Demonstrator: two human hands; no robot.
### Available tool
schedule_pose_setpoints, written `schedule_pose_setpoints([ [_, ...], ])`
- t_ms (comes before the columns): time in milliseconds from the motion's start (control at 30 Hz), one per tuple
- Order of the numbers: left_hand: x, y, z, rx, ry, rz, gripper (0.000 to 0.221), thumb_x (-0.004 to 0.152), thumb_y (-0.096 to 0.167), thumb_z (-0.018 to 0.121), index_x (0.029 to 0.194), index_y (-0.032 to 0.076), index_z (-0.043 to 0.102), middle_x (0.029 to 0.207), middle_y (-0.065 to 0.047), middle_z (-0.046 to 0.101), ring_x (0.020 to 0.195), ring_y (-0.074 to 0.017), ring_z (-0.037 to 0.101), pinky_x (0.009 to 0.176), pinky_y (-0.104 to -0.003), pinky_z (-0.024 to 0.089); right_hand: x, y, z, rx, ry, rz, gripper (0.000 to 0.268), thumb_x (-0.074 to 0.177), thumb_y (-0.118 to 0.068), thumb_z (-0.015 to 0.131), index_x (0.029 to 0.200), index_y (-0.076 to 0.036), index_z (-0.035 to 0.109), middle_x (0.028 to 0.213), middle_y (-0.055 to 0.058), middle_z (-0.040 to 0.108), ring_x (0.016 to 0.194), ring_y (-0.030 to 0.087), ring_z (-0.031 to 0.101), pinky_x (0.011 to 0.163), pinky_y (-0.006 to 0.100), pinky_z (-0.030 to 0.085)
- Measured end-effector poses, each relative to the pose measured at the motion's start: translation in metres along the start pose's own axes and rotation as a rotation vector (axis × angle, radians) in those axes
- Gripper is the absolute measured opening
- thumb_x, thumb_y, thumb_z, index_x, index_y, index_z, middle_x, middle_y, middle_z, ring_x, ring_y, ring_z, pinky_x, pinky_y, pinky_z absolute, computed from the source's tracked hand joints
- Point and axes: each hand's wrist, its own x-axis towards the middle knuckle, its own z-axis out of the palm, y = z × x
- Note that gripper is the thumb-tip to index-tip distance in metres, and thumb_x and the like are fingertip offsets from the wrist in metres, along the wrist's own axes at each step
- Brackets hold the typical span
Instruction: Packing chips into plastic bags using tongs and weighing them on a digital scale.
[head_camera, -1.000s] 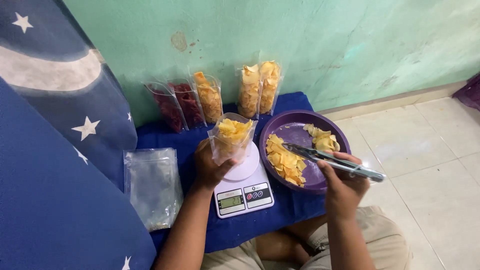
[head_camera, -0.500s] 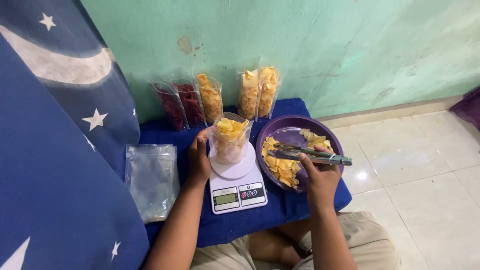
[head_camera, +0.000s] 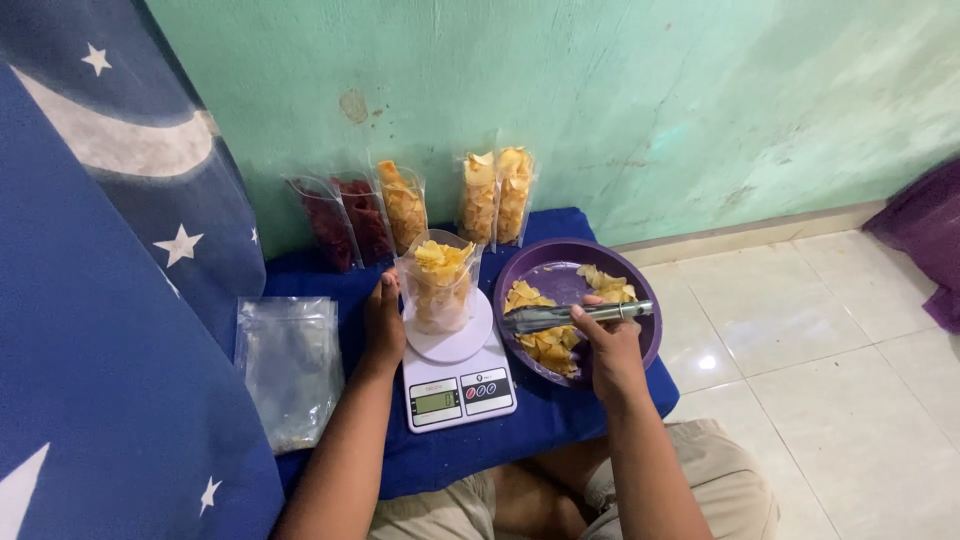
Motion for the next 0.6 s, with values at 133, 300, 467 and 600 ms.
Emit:
schedule_pose_setpoints([
  [133,-0.001,0.004,-0.003,0.003,-0.039,-0.03,0.077,0.103,0.071,0.032,0.128,0.009,0.07,0.122,-0.02,0.067,0.12,-0.032,0.061,0.112,-0.046,0.04,0.01,0.005,-0.007,0.022,-0.027,0.058,0.051,0.083,-0.012,0.087,0.126,0.003,0.063,0.104,0.014,0.054,0.102,0.024,0.058,0.1,0.04,0.048],
  [300,0.0,0.001,-0.002,0.005,-0.025,-0.036,0.077,0.103,0.07,0.035,0.131,0.006,0.068,0.129,-0.022,0.065,0.124,-0.0338,0.059,0.114,-0.047,0.038,0.009,0.002,-0.003,0.028,-0.036,0.098,0.054,0.085,-0.014,0.085,0.129,0.004,0.06,0.105,0.014,0.053,0.103,0.026,0.06,0.096,0.038,0.046],
  [467,-0.001,0.007,-0.001,0.016,-0.058,-0.057,0.082,0.101,0.074,0.032,0.136,0.009,0.066,0.133,-0.02,0.065,0.129,-0.0329,0.058,0.117,-0.048,0.036,0.013,0.006,-0.002,0.018,-0.032,0.092,0.051,0.087,-0.014,0.084,0.128,0.004,0.06,0.106,0.014,0.052,0.104,0.026,0.059,0.097,0.038,0.046],
  [600,0.001,0.015,0.001,0.017,-0.064,-0.066,0.075,0.104,0.067,0.033,0.138,0.008,0.065,0.136,-0.02,0.064,0.133,-0.0326,0.056,0.12,-0.046,0.034,0.017,0.015,-0.002,0.007,-0.01,0.067,0.051,0.086,-0.015,0.084,0.128,0.005,0.061,0.111,0.018,0.053,0.108,0.029,0.055,0.102,0.043,0.045],
])
